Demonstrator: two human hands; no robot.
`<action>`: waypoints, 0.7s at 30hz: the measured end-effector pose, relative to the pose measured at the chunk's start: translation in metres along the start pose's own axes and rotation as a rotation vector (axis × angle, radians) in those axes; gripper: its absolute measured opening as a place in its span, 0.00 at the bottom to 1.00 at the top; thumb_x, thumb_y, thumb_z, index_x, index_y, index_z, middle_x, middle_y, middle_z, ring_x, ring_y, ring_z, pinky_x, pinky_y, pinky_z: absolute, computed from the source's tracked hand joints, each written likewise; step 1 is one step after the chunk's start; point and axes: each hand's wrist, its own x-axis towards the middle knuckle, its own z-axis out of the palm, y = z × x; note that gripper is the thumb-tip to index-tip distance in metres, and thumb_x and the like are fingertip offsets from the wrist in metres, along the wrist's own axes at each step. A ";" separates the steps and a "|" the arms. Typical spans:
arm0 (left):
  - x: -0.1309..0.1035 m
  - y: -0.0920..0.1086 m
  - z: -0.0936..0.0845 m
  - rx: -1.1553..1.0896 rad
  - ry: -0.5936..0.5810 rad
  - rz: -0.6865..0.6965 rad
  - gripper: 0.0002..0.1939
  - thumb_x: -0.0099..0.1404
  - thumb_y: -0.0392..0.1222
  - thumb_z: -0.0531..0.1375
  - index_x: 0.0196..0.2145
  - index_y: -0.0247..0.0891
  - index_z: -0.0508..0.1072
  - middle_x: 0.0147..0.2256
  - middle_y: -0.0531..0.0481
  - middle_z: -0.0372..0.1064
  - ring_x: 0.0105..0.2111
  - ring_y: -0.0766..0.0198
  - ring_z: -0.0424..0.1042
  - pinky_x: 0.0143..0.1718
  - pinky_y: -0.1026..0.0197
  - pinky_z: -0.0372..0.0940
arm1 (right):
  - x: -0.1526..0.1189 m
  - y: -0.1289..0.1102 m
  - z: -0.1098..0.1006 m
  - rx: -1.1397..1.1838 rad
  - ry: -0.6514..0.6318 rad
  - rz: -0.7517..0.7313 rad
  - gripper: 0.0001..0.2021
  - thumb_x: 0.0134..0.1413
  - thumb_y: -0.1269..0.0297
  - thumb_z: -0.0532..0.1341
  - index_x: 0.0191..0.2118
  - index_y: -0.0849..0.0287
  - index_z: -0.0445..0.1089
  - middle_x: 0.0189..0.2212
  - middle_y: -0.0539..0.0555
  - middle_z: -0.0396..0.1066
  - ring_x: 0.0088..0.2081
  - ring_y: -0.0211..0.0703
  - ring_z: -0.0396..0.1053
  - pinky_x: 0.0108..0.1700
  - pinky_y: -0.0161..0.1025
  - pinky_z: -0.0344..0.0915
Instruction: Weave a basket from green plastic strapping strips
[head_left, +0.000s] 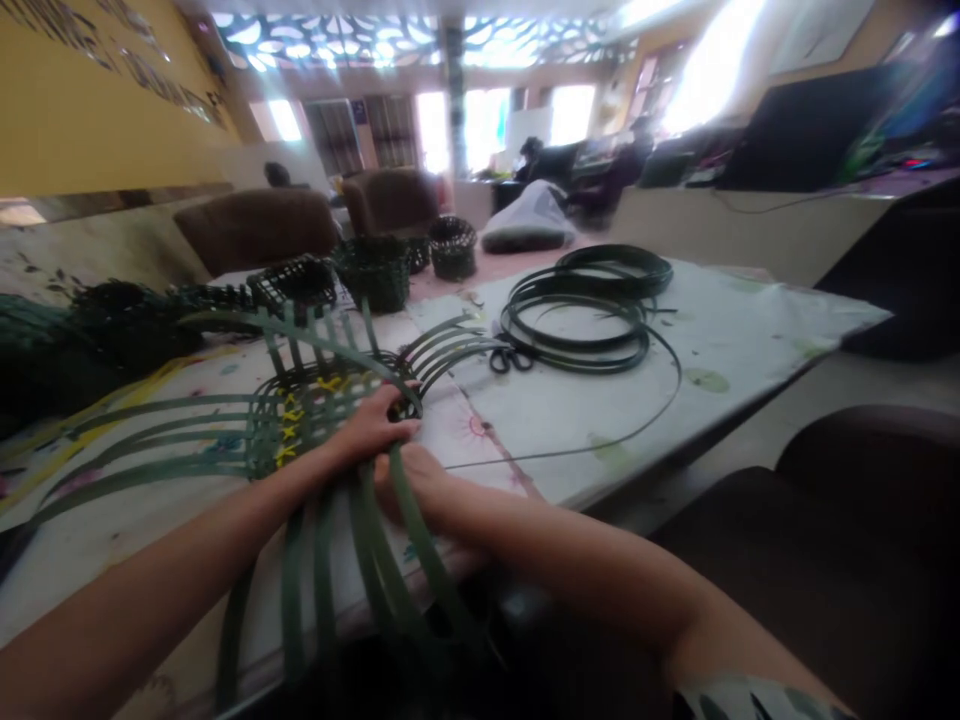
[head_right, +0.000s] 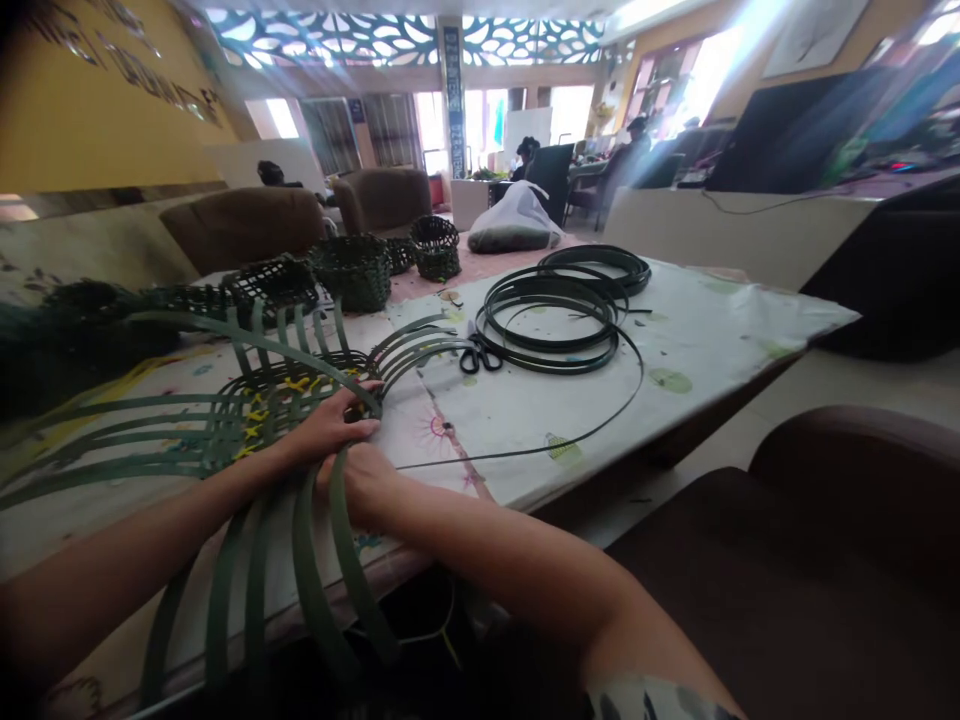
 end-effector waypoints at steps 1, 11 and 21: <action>0.000 0.001 0.000 0.002 0.003 0.006 0.34 0.57 0.46 0.62 0.61 0.38 0.66 0.57 0.45 0.68 0.56 0.50 0.66 0.61 0.49 0.60 | 0.001 0.001 0.003 -0.005 -0.003 -0.025 0.11 0.55 0.71 0.54 0.31 0.64 0.74 0.28 0.59 0.76 0.29 0.45 0.71 0.32 0.40 0.65; -0.004 -0.005 -0.004 0.110 -0.009 0.083 0.27 0.63 0.50 0.61 0.58 0.41 0.71 0.58 0.42 0.67 0.59 0.51 0.64 0.62 0.47 0.58 | -0.006 -0.010 -0.025 -0.042 -0.107 0.022 0.13 0.57 0.70 0.55 0.43 0.65 0.75 0.37 0.61 0.78 0.37 0.53 0.76 0.36 0.43 0.68; -0.006 -0.019 -0.003 -0.033 -0.021 0.158 0.21 0.61 0.48 0.64 0.50 0.38 0.77 0.55 0.41 0.70 0.58 0.54 0.67 0.62 0.52 0.58 | -0.006 -0.010 -0.012 -0.060 -0.109 0.101 0.12 0.61 0.72 0.53 0.41 0.65 0.74 0.37 0.61 0.77 0.40 0.50 0.75 0.40 0.41 0.67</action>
